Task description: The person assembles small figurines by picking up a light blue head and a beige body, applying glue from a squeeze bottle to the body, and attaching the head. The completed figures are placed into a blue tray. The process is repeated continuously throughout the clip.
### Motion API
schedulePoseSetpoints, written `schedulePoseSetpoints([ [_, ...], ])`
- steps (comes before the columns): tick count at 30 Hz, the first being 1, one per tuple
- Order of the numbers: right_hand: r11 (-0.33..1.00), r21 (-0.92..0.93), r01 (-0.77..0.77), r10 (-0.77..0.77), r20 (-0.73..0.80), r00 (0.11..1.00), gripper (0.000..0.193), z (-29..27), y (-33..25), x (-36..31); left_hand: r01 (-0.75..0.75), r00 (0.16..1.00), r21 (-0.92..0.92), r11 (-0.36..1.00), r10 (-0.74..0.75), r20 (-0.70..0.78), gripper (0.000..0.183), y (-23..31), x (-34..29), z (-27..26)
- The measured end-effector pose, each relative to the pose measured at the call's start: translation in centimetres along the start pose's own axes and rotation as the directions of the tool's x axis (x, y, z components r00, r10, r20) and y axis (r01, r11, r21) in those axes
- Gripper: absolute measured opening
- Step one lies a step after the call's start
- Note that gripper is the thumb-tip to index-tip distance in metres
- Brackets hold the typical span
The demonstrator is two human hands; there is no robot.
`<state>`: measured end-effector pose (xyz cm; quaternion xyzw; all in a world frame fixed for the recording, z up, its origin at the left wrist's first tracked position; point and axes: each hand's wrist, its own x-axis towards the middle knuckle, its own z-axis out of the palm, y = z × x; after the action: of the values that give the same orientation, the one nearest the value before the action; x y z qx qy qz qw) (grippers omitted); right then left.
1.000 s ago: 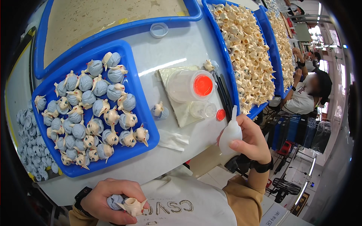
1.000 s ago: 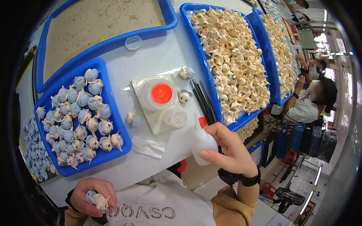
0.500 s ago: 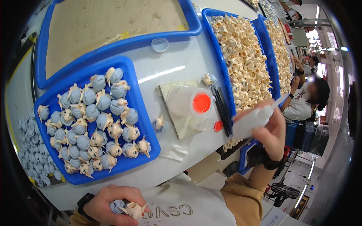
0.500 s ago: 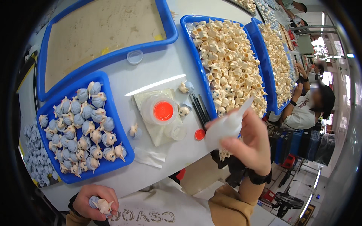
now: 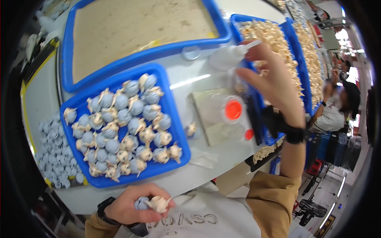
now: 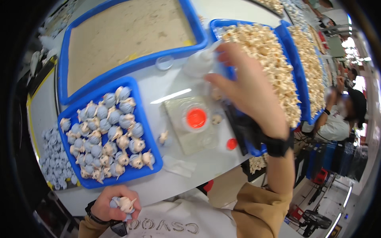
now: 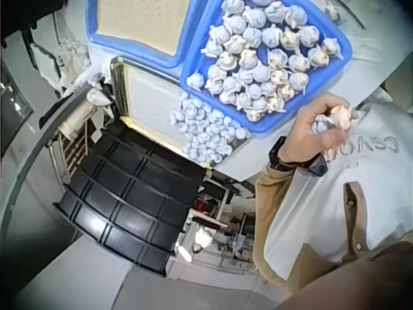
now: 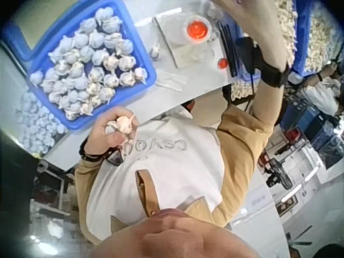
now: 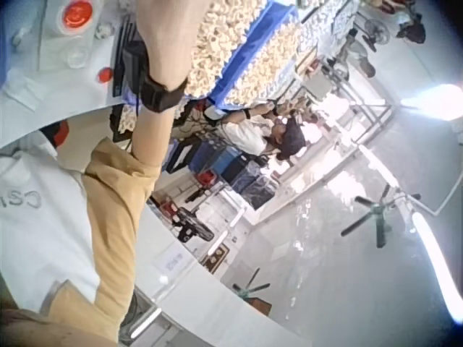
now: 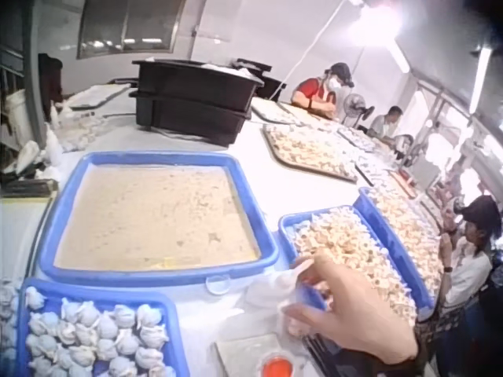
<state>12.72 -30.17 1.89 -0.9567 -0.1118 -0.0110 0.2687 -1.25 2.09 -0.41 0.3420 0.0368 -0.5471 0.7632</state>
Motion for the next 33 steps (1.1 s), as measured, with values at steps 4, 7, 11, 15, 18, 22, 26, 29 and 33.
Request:
schedulePoseSetpoints([
  [4, 0.985, -0.031, -0.171, 0.164, -0.146, 0.976, 0.036, -4.8, -6.1, -5.7, -0.022, 0.984, 0.102, 0.995, 0.039, -0.175, 0.03, 1.1, 0.7, 1.3],
  [7, 0.892, 0.322, 0.318, -0.356, 0.066, 0.932, 0.029, -3.1, -8.7, -10.0, -0.038, 0.989, 0.259, 0.965, 0.073, -0.125, 0.027, 1.3, 1.4, 1.8],
  [11, 0.801, 0.356, 0.481, -0.47, -0.124, 0.874, 0.032, 2.5, -11.9, -12.3, -0.112, 0.994, 0.426, 0.898, 0.106, 0.038, 0.028, 1.4, 2.4, 3.0],
  [15, 0.812, 0.276, 0.514, -0.462, -0.235, 0.855, 0.029, 4.4, -10.9, -13.3, -0.088, 0.992, 0.533, 0.841, 0.027, 0.122, 0.025, 1.5, 3.4, 2.7],
  [18, 0.82, 0.447, 0.357, -0.4, 0.003, 0.917, 0.027, 3.6, -10.3, -13.5, -0.058, 0.988, 0.581, 0.812, -0.037, 0.152, 0.022, 1.3, 4.5, 2.6],
  [22, 0.75, 0.625, 0.216, -0.241, -0.045, 0.969, 0.029, 4.5, -9.4, -15.2, -0.038, 0.977, 0.514, 0.857, -0.075, 0.197, 0.02, 1.0, 5.1, 2.7],
  [26, 0.77, 0.59, 0.241, -0.213, -0.118, 0.97, 0.034, 5.6, -9.6, -15.7, -0.018, 0.983, 0.449, 0.894, -0.066, 0.171, 0.018, 0.7, 4.9, 2.1],
  [29, 0.83, 0.479, 0.285, -0.228, -0.175, 0.958, 0.034, 6.4, -9.8, -15.3, 0.017, 0.992, 0.431, 0.902, -0.068, 0.104, 0.017, 0.8, 4.7, 1.8],
  [33, 0.826, 0.506, 0.248, -0.179, -0.181, 0.967, 0.031, 6.7, -10.5, -14.4, 0.135, 0.991, 0.309, 0.941, -0.125, -0.053, 0.017, 1.3, 3.8, 1.9],
])
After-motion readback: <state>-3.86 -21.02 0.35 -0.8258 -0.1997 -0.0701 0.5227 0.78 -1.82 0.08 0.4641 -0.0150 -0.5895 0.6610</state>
